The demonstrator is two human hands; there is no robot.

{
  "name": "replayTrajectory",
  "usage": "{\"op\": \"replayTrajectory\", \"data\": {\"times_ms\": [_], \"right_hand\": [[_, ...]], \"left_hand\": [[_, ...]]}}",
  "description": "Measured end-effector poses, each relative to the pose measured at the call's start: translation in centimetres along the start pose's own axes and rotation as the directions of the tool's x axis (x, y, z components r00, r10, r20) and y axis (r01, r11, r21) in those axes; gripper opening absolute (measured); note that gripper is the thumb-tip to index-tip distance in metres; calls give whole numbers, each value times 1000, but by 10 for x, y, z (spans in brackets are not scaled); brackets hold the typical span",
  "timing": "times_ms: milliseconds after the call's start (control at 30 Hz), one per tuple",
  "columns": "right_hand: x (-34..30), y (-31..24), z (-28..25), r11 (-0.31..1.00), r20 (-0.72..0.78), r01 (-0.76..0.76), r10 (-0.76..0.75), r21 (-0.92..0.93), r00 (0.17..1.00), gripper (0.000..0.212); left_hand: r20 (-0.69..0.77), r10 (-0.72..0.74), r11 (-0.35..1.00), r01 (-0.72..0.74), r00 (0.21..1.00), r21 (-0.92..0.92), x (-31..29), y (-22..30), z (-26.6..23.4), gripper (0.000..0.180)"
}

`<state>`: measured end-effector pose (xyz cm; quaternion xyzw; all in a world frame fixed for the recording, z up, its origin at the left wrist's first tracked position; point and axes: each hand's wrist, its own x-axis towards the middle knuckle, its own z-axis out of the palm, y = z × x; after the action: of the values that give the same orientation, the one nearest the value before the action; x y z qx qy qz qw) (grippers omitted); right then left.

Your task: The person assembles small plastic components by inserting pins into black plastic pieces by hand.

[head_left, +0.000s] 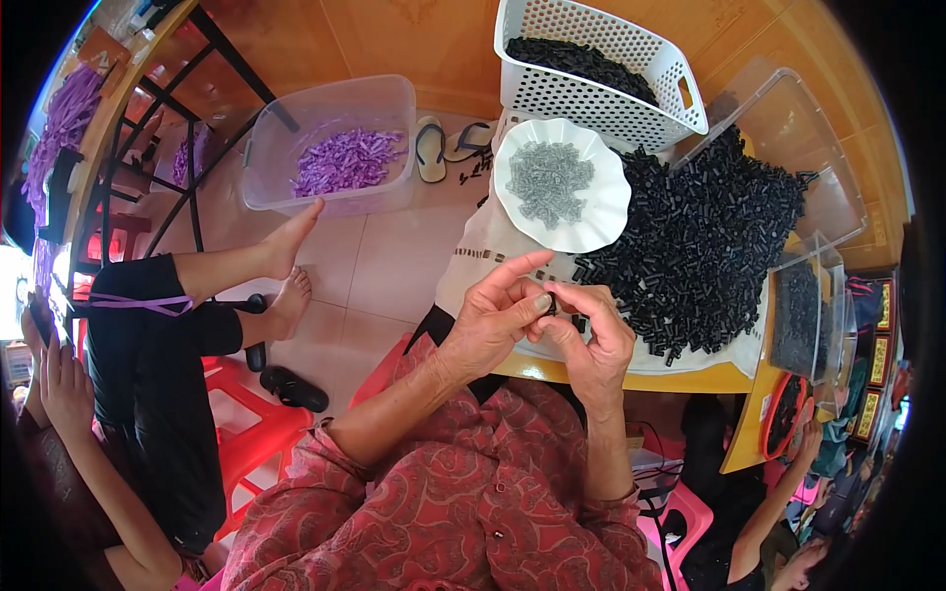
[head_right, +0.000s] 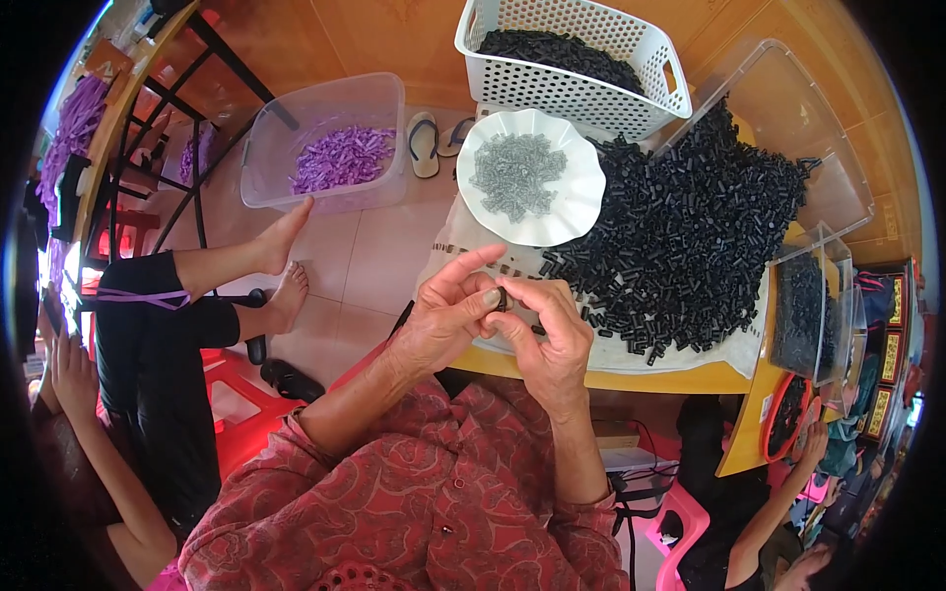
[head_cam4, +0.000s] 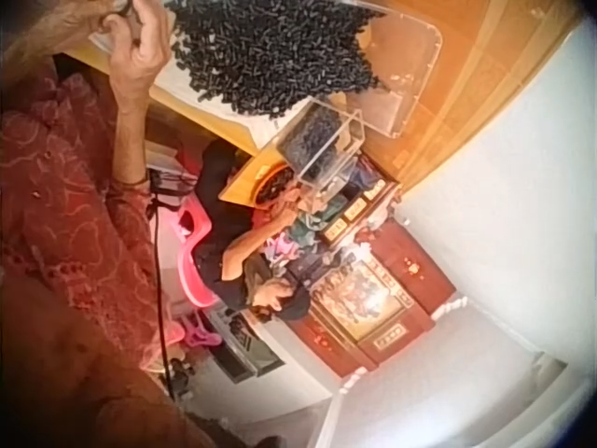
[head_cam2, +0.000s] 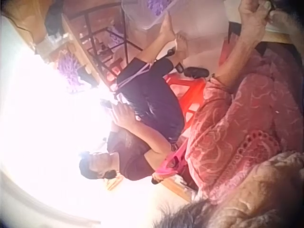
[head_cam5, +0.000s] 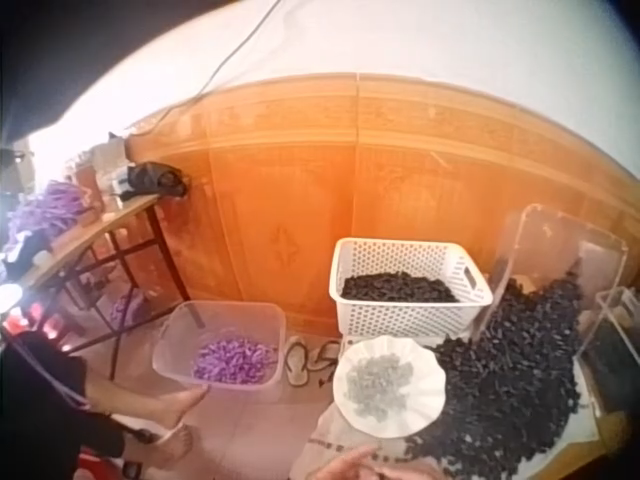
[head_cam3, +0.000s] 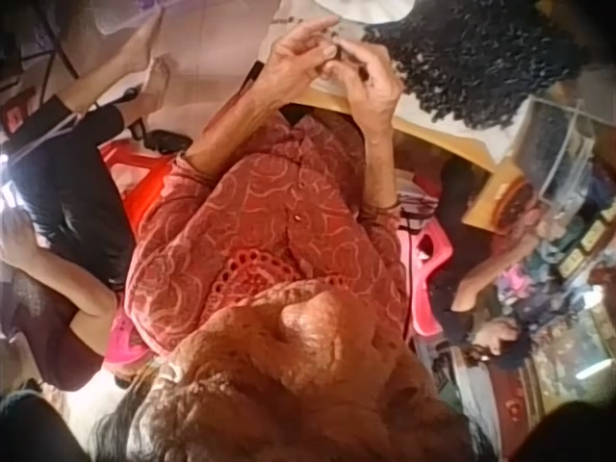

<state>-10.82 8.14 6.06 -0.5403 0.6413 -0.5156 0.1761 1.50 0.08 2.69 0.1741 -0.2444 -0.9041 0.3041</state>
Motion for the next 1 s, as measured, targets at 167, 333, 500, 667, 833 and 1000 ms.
{"op": "replayTrajectory", "data": {"times_ms": [167, 333, 500, 667, 833, 1000], "right_hand": [[-2, 2, 0, 1000, -66, -8, 10, 30, 998, 32], [-5, 8, 1, 994, -123, -46, 59, 100, 991, 28], [-6, 9, 3, 988, -100, -81, 94, 129, 991, 26], [-8, 6, 1, 983, -97, -92, 108, 160, 989, 26], [-8, 2, 0, 982, -91, -96, 112, 165, 989, 26], [-8, 2, 1, 980, -100, -84, 104, 181, 990, 24]], "left_hand": [[58, -112, 990, 117, 992, -75, 0, 2, 1, 44], [160, 5, 969, -44, 987, 243, -1, -2, -4, 48], [144, -10, 940, -40, 990, 340, 0, -5, -13, 52], [178, 19, 924, -85, 984, 373, -3, -4, -11, 50], [181, 17, 926, -85, 983, 369, -5, -1, -8, 49], [192, 39, 918, -111, 981, 381, -4, -1, -7, 48]]}}
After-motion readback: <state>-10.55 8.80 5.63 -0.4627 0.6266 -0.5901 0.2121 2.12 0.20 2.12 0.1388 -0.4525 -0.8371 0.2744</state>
